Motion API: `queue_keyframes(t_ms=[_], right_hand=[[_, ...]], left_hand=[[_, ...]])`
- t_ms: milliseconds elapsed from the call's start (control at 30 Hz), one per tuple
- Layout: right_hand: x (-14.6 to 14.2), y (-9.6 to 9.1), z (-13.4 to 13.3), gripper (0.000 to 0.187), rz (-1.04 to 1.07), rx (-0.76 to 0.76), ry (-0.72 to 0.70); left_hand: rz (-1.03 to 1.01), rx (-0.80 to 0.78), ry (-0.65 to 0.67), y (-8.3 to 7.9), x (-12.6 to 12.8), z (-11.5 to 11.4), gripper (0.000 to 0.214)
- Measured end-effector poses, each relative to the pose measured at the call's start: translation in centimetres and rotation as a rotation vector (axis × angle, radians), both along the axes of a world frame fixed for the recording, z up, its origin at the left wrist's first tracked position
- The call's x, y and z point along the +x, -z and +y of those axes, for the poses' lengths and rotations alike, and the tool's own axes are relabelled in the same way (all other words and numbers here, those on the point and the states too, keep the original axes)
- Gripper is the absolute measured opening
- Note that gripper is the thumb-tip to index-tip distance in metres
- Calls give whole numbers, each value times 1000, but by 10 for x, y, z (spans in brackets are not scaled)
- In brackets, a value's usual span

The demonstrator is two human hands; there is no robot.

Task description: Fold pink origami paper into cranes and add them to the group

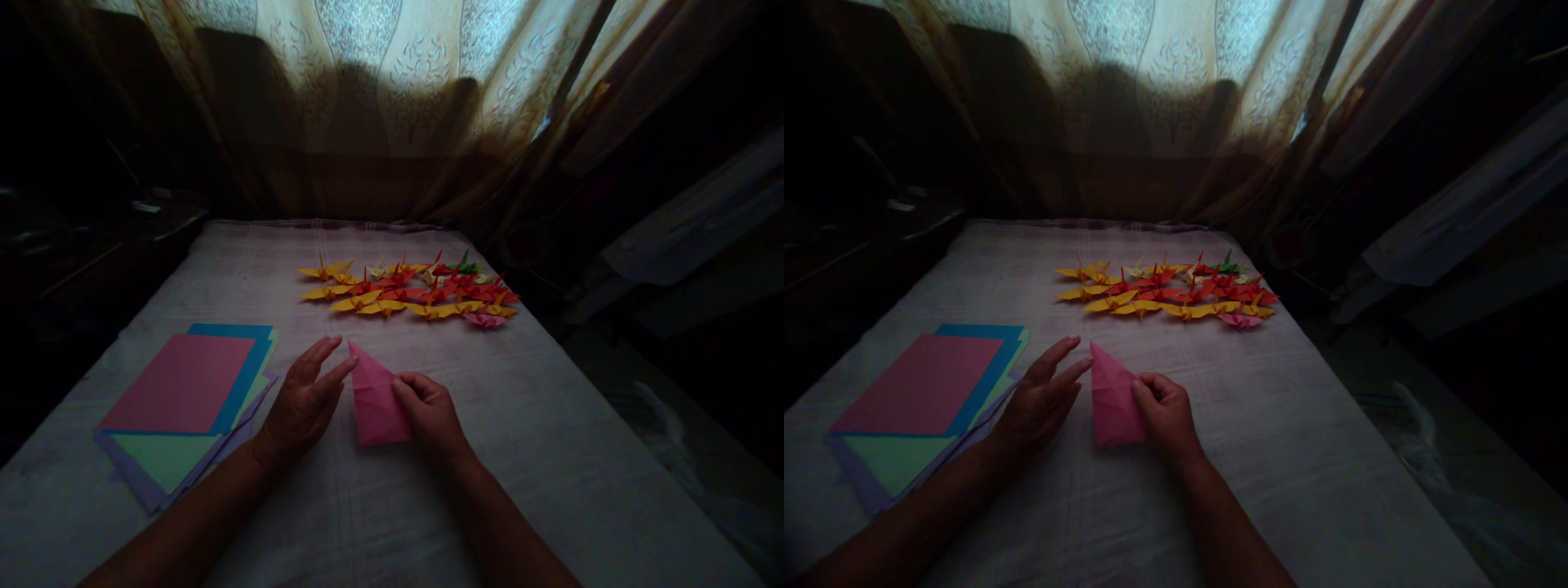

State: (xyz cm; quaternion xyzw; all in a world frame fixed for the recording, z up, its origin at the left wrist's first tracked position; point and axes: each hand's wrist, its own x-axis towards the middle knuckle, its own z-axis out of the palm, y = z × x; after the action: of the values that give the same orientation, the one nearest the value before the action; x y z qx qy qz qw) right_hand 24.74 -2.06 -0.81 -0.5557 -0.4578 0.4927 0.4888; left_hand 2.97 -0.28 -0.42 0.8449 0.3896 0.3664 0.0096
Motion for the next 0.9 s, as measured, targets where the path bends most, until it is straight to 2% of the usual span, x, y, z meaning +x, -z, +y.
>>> queue_keyframes(t_ms=[100, 200, 333, 533, 600, 733, 800, 900], right_hand=[[1, 4, 2, 29, -57, 27, -11], [2, 7, 3, 27, -195, 92, -15], [1, 9, 5, 27, -311, 150, 4], [9, 11, 6, 31, -508, 198, 2], [17, 13, 7, 32, -550, 269, -38], [33, 13, 9, 37, -635, 466, -228], [38, 12, 10, 37, -765, 561, -294], [40, 9, 11, 31, -1001, 646, -316]], left_hand=[[145, 22, 75, 6, -1, 1, 49], [299, -34, 134, 7, 1, -1, 47], [342, -105, 156, 6, 7, -7, 41], [419, -214, 193, 13, 14, -12, 63], [442, -224, 200, 16, 14, -12, 69], [451, -215, 196, 18, 13, -11, 70], [457, -214, 197, 18, 13, -11, 69], [467, -216, 193, 15, 13, -10, 67]])
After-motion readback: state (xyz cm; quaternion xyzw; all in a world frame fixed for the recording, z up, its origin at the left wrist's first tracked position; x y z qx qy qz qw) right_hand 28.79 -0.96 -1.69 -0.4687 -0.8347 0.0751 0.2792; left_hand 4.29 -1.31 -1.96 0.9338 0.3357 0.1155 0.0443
